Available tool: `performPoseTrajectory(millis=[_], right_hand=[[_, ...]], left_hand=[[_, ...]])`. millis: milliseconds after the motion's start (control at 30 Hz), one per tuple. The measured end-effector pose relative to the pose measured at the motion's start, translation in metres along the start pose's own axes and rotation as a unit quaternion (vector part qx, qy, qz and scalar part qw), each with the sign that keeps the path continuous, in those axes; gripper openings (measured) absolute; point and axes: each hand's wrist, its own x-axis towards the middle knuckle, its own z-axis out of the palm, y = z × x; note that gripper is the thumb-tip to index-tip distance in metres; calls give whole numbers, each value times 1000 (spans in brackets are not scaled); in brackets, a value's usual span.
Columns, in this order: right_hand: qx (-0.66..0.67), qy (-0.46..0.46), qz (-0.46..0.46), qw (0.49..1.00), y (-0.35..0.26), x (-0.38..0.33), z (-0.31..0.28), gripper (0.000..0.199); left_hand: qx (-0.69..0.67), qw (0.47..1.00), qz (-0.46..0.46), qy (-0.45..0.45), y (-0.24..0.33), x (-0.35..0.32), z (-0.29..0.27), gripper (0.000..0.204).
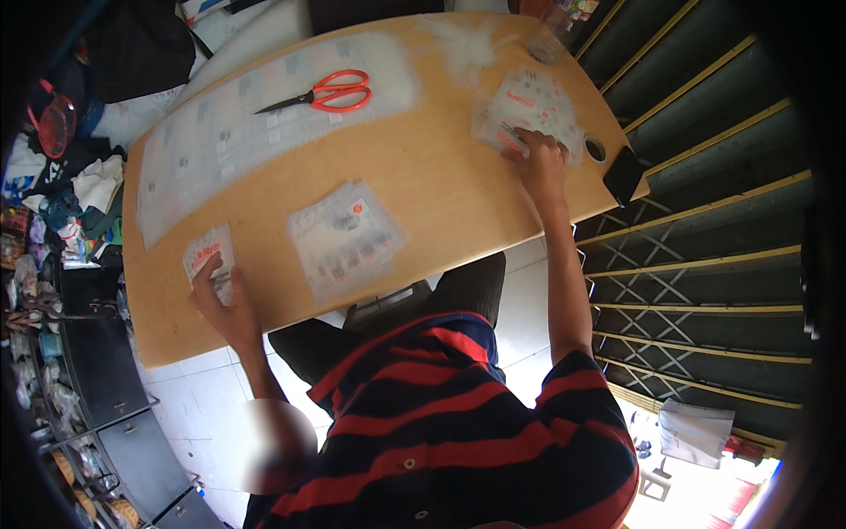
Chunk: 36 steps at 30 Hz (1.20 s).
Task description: The person organizes and stacks small white paper sheets on a wooden table, then uses red-handled scissors to cut a larger sheet of paper. The person handles the paper by hand and uses scissors for cutting.
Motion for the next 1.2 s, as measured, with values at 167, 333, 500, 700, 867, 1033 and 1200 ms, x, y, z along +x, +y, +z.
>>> performPoseTrajectory(millis=[167, 333, 500, 700, 867, 1033, 1200], right_hand=[[109, 113, 38, 987, -2, -1, -3, 37], [408, 52, 199, 890, -91, -19, -52, 32], [692, -158, 142, 690, -194, -94, -52, 33], [693, -249, 58, 674, -228, -116, -48, 31], [634, -217, 52, 741, -186, -100, -37, 23], [459, -110, 67, 879, -123, -63, -31, 18], [284, -57, -15, 957, -36, 5, -28, 29]], left_hand=[[-94, 991, 48, -77, 41, -12, 15, 28], [-216, 954, 112, -177, 83, -33, 34, 40], [-186, 943, 225, -160, 126, -32, 43, 47], [-234, 966, -3, -105, 37, -26, 12, 30], [-178, 973, -140, -45, -46, 24, -37, 38], [119, 992, -19, -48, -132, 40, -33, 55], [124, 987, -19, 101, -125, 29, -27, 53]])
